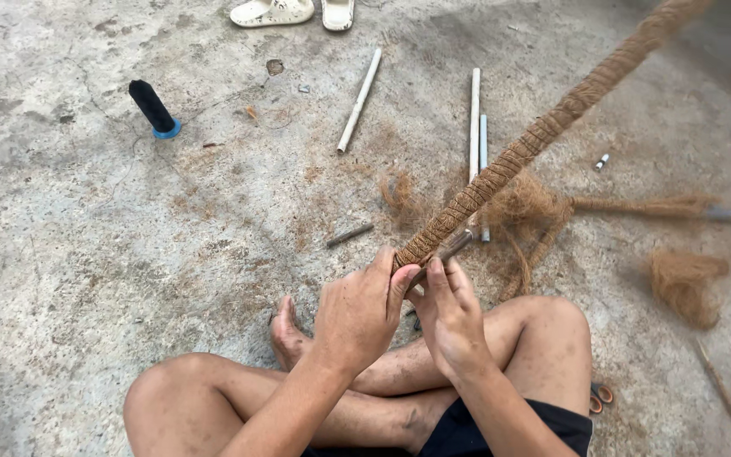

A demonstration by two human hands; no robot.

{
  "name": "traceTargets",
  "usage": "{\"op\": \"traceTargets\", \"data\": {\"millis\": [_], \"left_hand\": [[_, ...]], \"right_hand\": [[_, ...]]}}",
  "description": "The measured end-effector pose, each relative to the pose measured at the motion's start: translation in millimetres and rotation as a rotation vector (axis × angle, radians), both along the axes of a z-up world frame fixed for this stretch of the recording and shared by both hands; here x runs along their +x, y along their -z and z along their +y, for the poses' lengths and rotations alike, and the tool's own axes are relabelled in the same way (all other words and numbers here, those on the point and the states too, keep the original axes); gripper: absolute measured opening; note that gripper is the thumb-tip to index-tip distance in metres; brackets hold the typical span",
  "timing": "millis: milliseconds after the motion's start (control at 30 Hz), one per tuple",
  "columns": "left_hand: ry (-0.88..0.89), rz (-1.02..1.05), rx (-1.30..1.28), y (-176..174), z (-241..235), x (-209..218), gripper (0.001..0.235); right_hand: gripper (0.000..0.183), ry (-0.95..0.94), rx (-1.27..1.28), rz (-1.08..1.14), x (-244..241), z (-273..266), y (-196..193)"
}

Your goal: The person wraps coconut fiber around a white PVC pipe and secures it with white tape using scissors.

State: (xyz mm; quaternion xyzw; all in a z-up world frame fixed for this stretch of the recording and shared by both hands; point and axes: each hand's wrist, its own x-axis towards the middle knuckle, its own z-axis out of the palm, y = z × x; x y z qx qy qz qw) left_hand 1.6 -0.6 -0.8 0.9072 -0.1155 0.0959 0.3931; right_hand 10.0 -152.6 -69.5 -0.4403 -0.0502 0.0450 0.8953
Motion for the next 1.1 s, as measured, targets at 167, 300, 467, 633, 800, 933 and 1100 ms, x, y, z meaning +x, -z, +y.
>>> {"op": "traceTargets", "data": {"millis": [167,300,467,633,800,933,1100], "left_hand": [[-0.073,-0.003,0.029,4,-5,3,0.043],[-0.094,0.021,0.120,-2,-6,7,0.044],[-0.116,0.043,0.305,-2,9,16,0.044],[0.031,-0.186,0.355,21,23,12,0.032],[0.177,0.048,0.407,27,20,1,0.027],[0.154,0.016,0.373,31,32,3,0.024],[0.146,-0.124,0.279,45,49,0,0.024]], "right_hand": [[0.020,0.032,0.043,-0.011,1,0,22],[0.018,0.121,-0.060,-0.070,4,-1,29],[0.026,0.060,-1.115,-0.415,-24,-6,-18],[0.028,-0.276,-1.750,-0.936,-4,-15,-111],[0.028,-0.744,-1.991,-0.889,40,0,-166],[0.022,-0.735,-1.688,-0.984,46,-8,-180],[0.019,-0.726,-1.604,-0.916,40,-15,-177]]}}
